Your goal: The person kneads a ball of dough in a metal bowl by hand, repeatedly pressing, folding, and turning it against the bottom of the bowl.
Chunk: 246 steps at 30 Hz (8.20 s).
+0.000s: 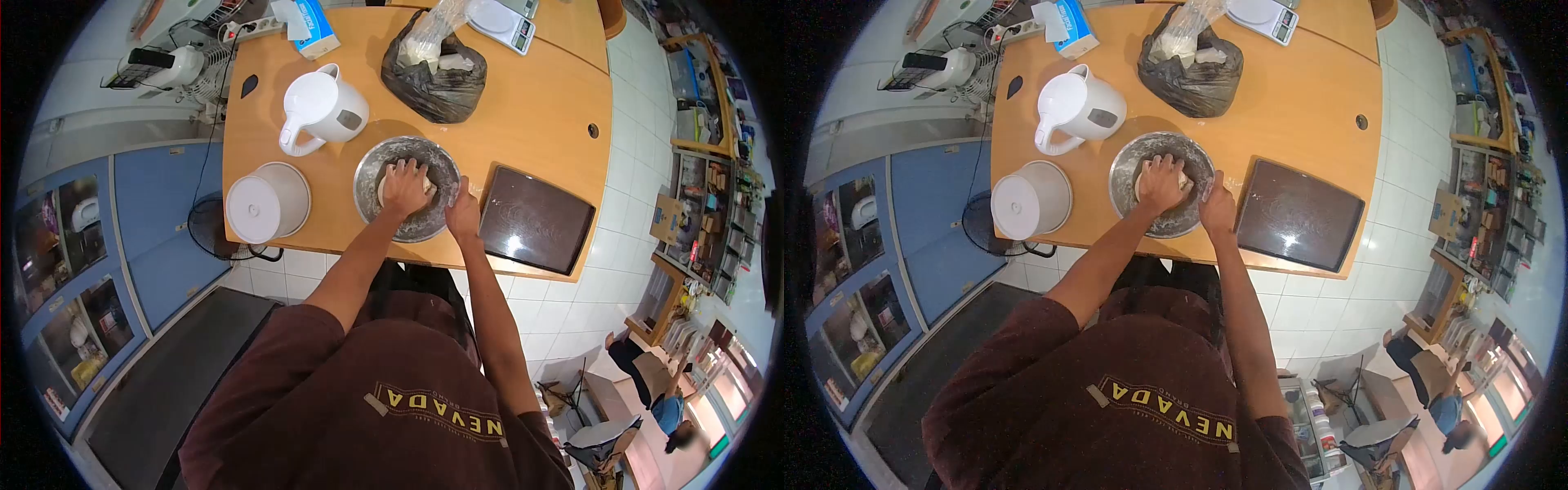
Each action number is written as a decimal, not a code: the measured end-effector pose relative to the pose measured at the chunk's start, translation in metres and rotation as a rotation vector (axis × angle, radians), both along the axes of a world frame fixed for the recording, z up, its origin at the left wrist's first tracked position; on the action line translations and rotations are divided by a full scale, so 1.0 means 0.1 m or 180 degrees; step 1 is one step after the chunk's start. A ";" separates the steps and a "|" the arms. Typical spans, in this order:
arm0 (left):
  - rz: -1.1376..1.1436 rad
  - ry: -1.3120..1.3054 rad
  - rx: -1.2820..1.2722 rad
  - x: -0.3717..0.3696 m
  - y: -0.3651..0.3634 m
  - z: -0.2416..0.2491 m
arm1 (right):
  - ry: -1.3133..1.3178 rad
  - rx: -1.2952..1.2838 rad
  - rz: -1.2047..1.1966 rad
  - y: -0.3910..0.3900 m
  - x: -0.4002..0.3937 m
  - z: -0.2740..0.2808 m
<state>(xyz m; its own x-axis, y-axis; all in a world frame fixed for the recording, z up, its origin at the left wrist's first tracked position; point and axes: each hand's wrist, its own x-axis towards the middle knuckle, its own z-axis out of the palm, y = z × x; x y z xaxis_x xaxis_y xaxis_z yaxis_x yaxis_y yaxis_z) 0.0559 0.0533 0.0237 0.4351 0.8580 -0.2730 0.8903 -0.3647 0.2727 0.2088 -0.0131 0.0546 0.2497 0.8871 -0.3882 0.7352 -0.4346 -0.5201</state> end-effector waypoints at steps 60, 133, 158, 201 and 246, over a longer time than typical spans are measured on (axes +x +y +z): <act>0.1224 -0.1778 0.0464 -0.38 0.02 0.12 | -0.0357 -0.0108 -0.0050 -0.14 -0.16 -0.11; 0.0572 -0.0831 0.0642 -0.18 -0.26 0.06 | -0.0363 -0.0134 0.0163 0.01 -0.15 -0.03; 0.0190 -0.1930 0.0378 -0.68 -0.16 0.30 | -0.0551 -0.0040 0.0151 0.01 -0.17 -0.09; 0.0866 -0.1477 0.0307 -0.43 -0.11 0.25 | -0.0492 -0.0047 -0.0115 -0.10 -0.34 -0.05; 0.0759 -0.0197 0.0105 -0.19 -0.03 -0.20 | -0.0319 0.0089 0.0054 -0.08 -0.33 -0.10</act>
